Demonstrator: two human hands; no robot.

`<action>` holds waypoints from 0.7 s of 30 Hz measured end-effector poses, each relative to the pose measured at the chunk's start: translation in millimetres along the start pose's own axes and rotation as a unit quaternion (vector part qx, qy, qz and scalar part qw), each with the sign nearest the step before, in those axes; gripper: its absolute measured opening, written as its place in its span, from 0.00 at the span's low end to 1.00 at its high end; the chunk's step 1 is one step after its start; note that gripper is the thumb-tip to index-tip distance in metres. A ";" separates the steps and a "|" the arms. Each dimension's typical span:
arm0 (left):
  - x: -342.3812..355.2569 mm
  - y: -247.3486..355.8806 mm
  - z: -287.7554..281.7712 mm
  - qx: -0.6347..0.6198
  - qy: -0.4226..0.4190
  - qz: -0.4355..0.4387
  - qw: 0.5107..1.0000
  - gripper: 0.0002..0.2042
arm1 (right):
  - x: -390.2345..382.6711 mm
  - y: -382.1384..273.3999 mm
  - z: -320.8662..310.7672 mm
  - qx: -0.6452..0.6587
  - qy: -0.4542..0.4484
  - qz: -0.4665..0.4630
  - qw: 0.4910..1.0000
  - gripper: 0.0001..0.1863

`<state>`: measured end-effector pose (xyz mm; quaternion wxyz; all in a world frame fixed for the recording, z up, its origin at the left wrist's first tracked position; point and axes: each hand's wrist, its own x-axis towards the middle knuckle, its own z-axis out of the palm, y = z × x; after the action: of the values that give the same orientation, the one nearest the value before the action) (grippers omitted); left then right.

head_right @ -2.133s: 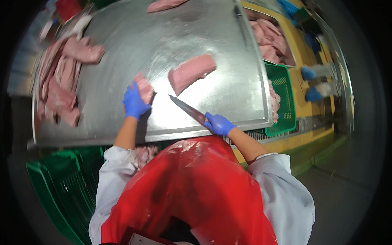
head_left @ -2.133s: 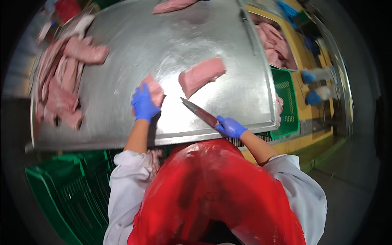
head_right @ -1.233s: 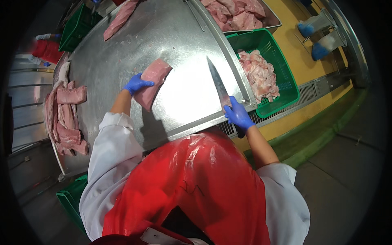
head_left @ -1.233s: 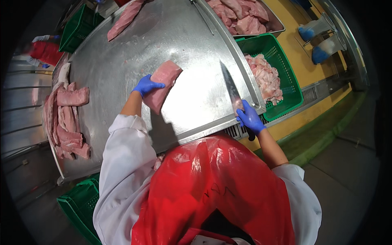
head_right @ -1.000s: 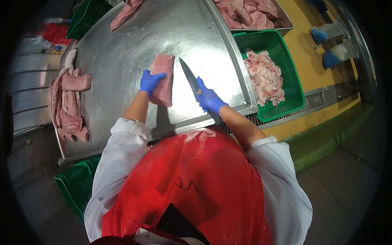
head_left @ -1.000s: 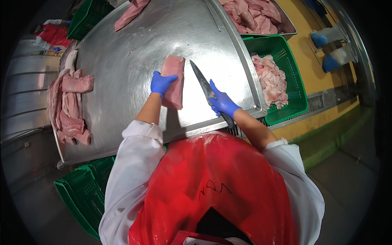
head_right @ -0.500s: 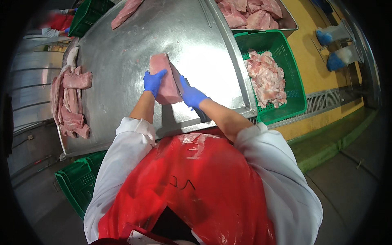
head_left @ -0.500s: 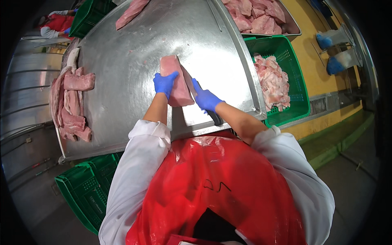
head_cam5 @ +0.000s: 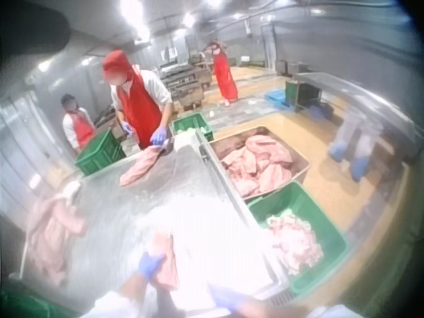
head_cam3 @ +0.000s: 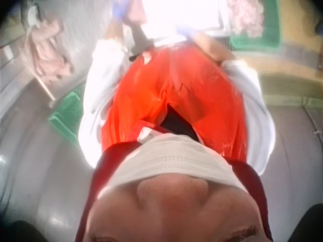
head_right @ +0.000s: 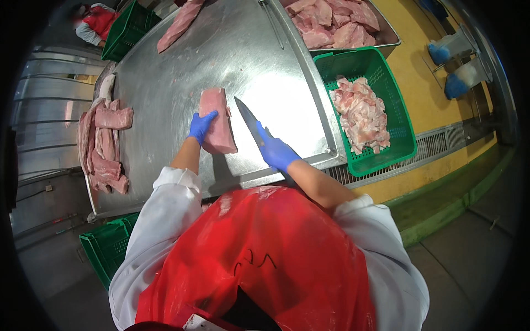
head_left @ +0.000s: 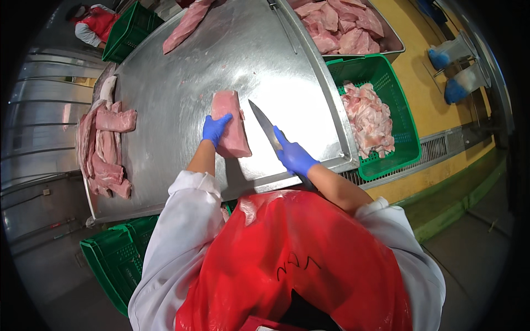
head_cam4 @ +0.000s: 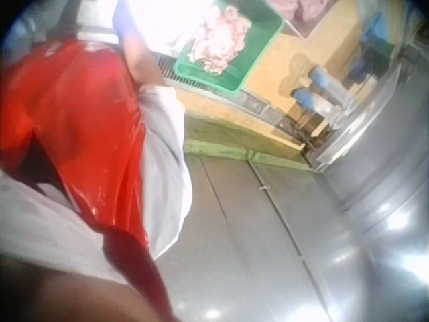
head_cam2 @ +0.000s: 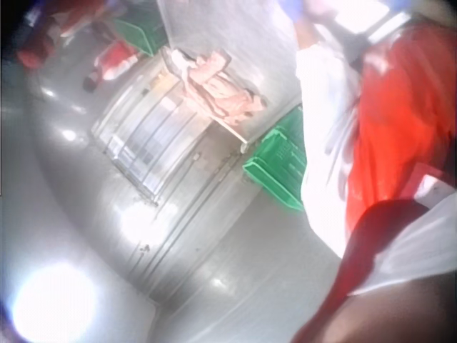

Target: The person trims fat and connective tissue from large pieces of raw meat using a knife on a stainless steel table. Trimmed pieces are placed into green crates while the main cuts are set aside on the table.

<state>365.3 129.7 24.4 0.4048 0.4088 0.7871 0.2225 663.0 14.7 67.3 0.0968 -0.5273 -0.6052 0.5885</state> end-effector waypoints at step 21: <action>-33.4 43.5 -6.4 0.271 0.089 0.322 0.903 0.13 | -90.6 60.1 -36.7 -0.089 0.034 -0.087 0.992 0.41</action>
<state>391.5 126.7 72.8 0.1126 0.7123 0.6754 0.1542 760.1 -46.1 74.6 0.1208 -0.4990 -0.6947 0.5038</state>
